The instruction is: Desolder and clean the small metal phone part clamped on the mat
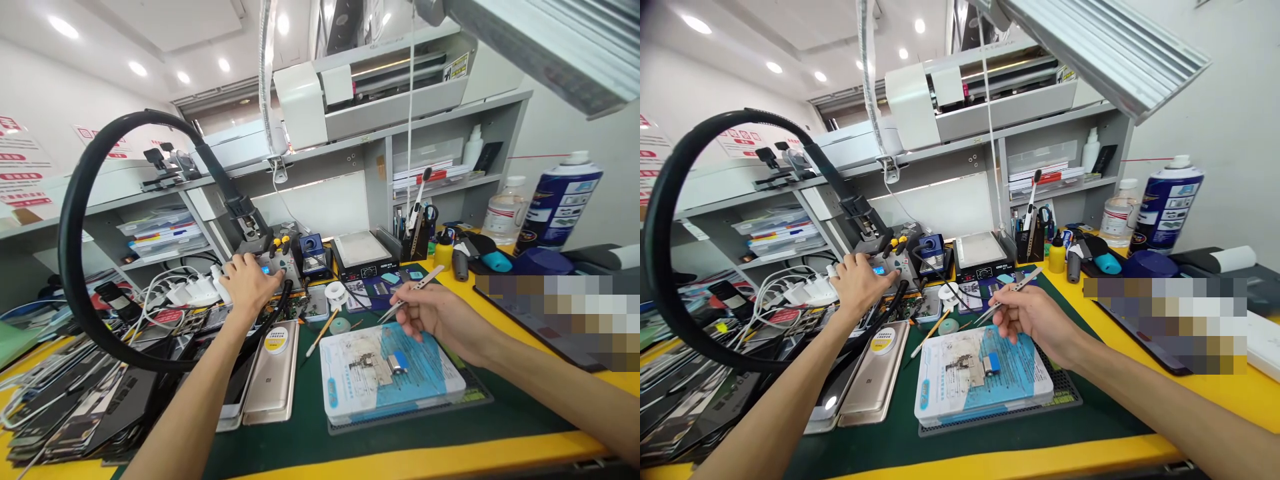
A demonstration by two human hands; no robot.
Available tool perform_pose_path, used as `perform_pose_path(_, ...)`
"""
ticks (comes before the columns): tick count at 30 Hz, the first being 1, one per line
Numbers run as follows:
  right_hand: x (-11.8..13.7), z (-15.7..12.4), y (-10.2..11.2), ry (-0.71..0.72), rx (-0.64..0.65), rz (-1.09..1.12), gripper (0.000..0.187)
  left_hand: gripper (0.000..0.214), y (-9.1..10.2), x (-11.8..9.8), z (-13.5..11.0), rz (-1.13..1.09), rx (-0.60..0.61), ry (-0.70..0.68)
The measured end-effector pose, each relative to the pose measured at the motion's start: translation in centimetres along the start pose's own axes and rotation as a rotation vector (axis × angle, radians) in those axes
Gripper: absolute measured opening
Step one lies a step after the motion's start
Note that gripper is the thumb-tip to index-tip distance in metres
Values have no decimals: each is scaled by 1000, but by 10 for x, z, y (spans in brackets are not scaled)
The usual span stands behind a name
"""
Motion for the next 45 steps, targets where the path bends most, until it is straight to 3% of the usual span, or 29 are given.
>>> perform_pose_path(45,4,-4,-3,8,3,-18,33,55,-3,1,1,-92,55,21)
Point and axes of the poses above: each hand's wrist, its own z-axis towards the middle knuckle, its own y-axis out of the back of the hand, x = y × z, the point moved 6 cm from there along z, towards the middle knuckle, and after that the axes turned 8 degrees about y, right-handed, at the moved point
